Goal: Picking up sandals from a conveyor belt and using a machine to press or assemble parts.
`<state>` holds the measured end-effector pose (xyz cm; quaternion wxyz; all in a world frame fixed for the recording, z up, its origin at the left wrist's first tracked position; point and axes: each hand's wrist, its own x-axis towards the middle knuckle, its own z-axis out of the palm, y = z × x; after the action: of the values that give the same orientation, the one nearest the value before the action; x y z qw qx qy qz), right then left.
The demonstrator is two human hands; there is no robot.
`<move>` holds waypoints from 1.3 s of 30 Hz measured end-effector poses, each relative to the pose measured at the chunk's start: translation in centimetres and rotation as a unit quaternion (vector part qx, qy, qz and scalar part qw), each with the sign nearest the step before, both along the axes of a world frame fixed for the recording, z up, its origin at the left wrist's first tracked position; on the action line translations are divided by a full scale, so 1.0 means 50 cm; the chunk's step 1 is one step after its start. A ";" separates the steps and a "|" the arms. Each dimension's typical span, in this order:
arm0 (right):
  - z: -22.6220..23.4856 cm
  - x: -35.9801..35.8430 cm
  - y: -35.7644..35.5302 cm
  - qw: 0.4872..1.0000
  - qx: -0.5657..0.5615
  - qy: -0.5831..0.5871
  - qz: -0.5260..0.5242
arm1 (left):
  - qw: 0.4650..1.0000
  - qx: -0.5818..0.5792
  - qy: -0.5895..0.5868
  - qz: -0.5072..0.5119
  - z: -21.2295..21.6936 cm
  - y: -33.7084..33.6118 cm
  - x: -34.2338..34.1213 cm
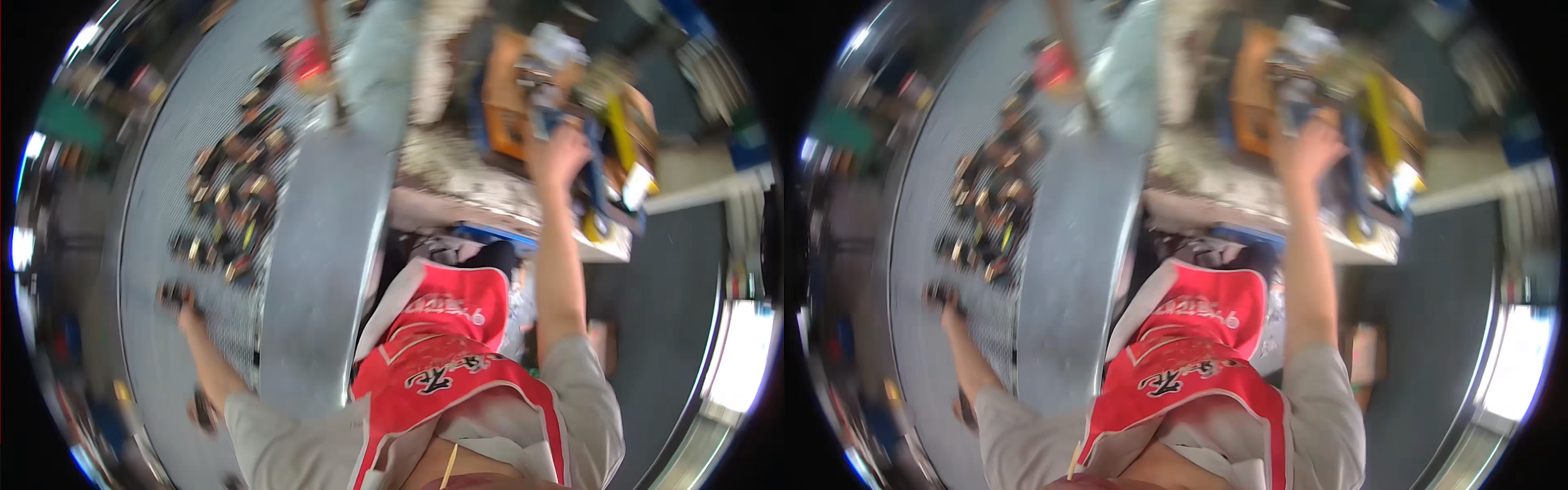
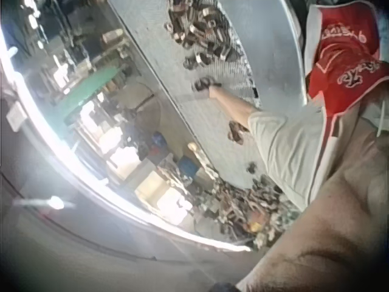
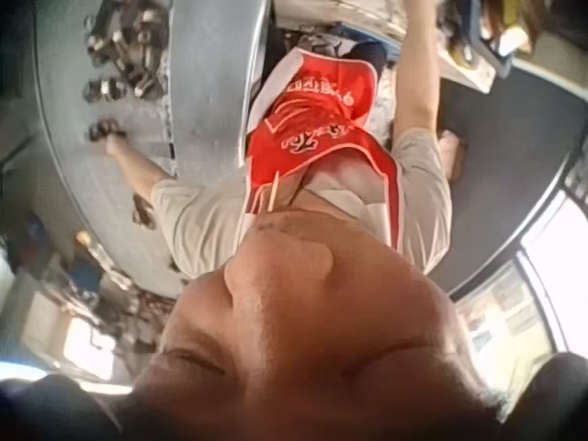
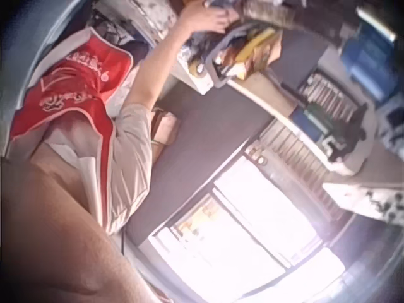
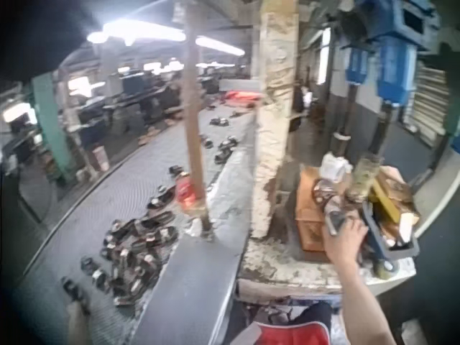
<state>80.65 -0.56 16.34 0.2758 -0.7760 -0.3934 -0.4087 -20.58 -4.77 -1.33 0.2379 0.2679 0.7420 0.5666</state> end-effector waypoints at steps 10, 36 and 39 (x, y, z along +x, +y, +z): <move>-0.003 0.027 -0.152 0.986 0.065 -0.148 0.036 | 0.985 0.048 -0.038 0.163 -0.066 -0.010 0.414; 0.033 -0.055 -0.077 0.988 0.090 -0.032 0.119 | 0.790 0.371 -0.436 -0.218 0.071 0.128 0.649; 0.028 -0.044 -0.065 0.985 0.122 -0.007 0.120 | 0.805 0.355 -0.441 -0.180 0.080 0.130 0.704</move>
<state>78.46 -3.82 17.74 0.4128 -0.6805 -0.4329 -0.4233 14.63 1.73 2.69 0.5254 0.1838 0.2430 0.7944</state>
